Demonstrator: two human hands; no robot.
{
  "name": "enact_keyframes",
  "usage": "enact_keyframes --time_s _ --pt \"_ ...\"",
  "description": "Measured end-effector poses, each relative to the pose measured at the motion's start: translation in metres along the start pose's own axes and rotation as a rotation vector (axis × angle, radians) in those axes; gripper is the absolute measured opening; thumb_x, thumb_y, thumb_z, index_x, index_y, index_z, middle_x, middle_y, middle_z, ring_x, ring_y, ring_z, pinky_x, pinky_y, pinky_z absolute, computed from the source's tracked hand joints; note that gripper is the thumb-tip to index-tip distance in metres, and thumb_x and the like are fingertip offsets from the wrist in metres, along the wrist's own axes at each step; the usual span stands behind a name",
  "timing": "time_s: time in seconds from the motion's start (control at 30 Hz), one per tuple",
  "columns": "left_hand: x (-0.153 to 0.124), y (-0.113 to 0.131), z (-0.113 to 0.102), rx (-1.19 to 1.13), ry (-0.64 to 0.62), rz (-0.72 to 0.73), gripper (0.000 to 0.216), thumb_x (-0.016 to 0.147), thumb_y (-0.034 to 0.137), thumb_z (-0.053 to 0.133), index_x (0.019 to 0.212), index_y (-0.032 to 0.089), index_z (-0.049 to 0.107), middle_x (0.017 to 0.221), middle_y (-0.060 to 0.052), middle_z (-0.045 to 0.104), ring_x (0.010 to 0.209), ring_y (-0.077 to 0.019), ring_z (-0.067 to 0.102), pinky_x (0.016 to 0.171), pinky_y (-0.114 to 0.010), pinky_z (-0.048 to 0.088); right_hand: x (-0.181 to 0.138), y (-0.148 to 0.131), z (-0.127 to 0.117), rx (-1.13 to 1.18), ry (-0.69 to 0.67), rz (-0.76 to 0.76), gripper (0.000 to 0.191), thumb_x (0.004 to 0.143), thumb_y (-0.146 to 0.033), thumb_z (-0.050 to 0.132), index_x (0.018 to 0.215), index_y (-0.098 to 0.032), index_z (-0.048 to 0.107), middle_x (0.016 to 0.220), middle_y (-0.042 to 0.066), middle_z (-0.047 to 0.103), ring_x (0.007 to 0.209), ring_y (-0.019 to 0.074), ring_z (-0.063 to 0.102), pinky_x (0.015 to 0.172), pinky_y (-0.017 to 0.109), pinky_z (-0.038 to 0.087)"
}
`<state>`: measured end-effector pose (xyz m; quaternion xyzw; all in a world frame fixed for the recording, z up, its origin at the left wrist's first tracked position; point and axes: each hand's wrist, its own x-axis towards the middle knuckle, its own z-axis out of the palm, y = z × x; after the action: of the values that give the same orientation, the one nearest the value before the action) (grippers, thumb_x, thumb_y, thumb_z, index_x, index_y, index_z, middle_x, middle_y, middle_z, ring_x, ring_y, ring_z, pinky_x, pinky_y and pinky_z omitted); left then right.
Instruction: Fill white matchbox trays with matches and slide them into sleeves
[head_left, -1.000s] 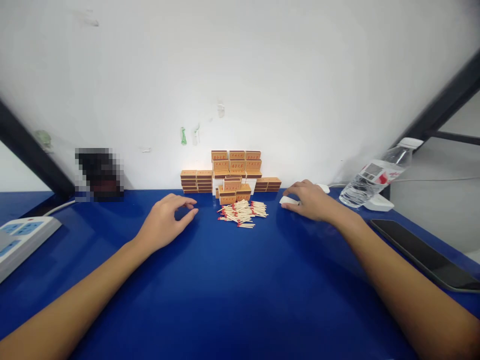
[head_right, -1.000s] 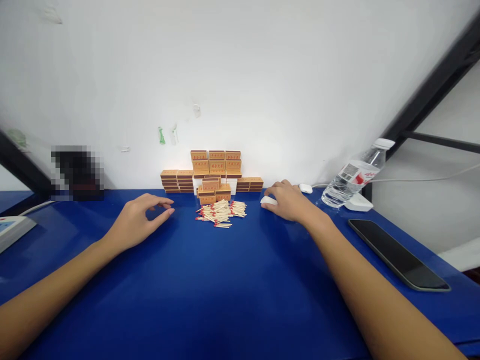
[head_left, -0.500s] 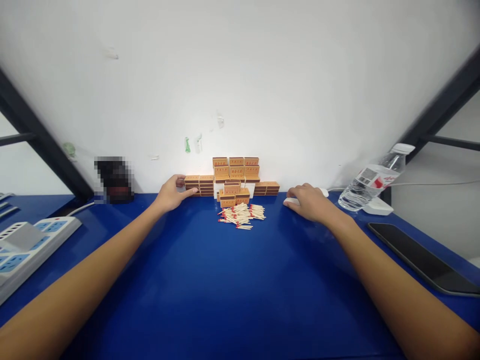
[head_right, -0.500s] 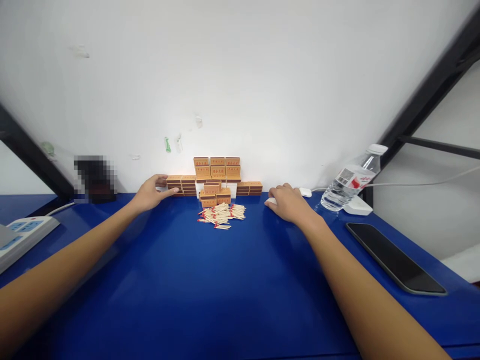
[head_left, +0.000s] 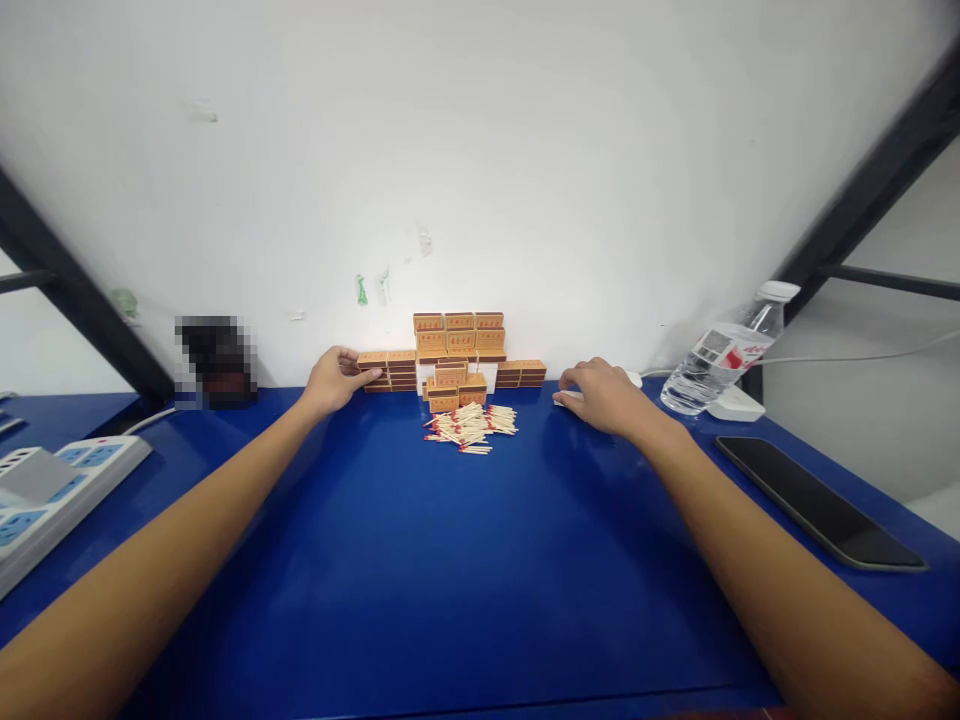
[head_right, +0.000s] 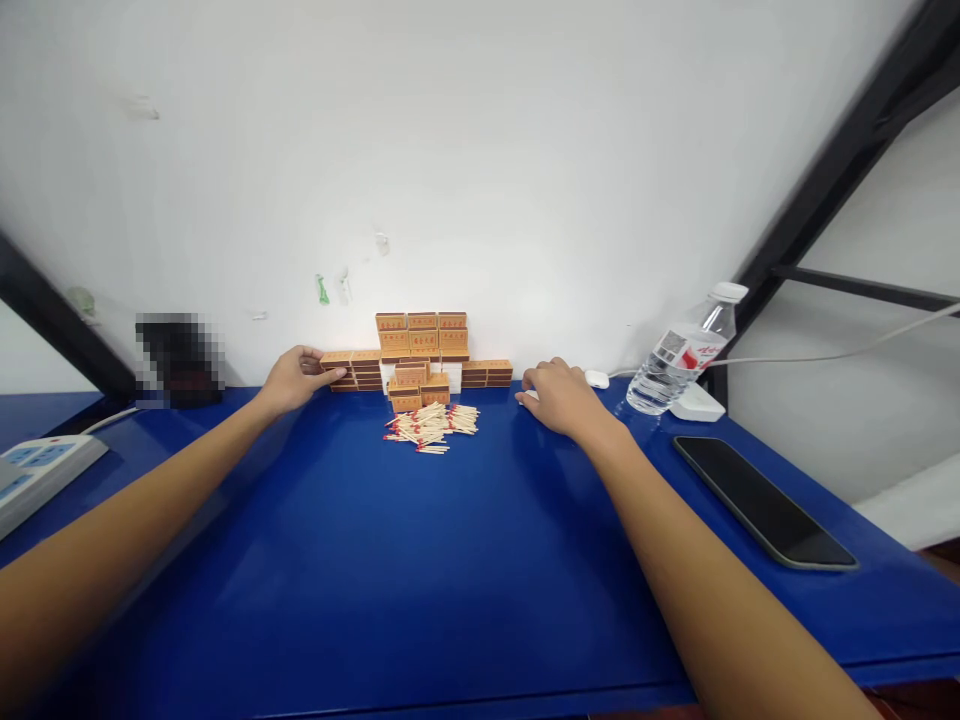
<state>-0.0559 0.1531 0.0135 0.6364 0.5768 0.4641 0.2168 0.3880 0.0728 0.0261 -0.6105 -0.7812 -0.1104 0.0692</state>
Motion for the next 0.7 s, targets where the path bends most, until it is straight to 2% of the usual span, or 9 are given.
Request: enact_keyframes --time_s 0.3,0.5,0.7 --pt "0.000 0.003 0.002 -0.056 -0.043 -0.037 0.059 0.053 0.044 0.097 0.093 0.018 0.063 0.088 -0.005 0.072 0.082 -0.0218 0.068 0.077 -0.036 0.054 0.002 0.003 0.005 0.023 -0.007 -0.007 0.022 0.099 -0.034 0.059 0.103 -0.018 0.074 0.107 0.014 0.075 0.109 0.0327 0.062 0.087 0.041 0.046" --pt "0.003 0.001 0.002 -0.031 -0.064 -0.039 0.057 0.060 0.052 0.092 0.093 0.019 0.059 0.096 -0.008 0.075 0.087 -0.0239 0.071 0.077 -0.036 0.055 0.003 0.005 0.007 0.041 -0.009 -0.015 0.024 0.098 -0.036 0.060 0.103 -0.018 0.075 0.107 0.015 0.075 0.109 0.0330 0.063 0.088 0.041 0.047" --pt "0.001 0.001 -0.001 0.121 -0.049 0.013 0.054 0.067 0.057 0.087 0.093 0.020 0.057 0.099 -0.009 0.075 0.089 -0.0253 0.071 0.077 -0.036 0.054 0.004 0.006 0.010 0.057 -0.017 -0.025 0.024 0.098 -0.036 0.059 0.103 -0.018 0.075 0.105 0.014 0.075 0.107 0.0314 0.064 0.089 0.040 0.047"
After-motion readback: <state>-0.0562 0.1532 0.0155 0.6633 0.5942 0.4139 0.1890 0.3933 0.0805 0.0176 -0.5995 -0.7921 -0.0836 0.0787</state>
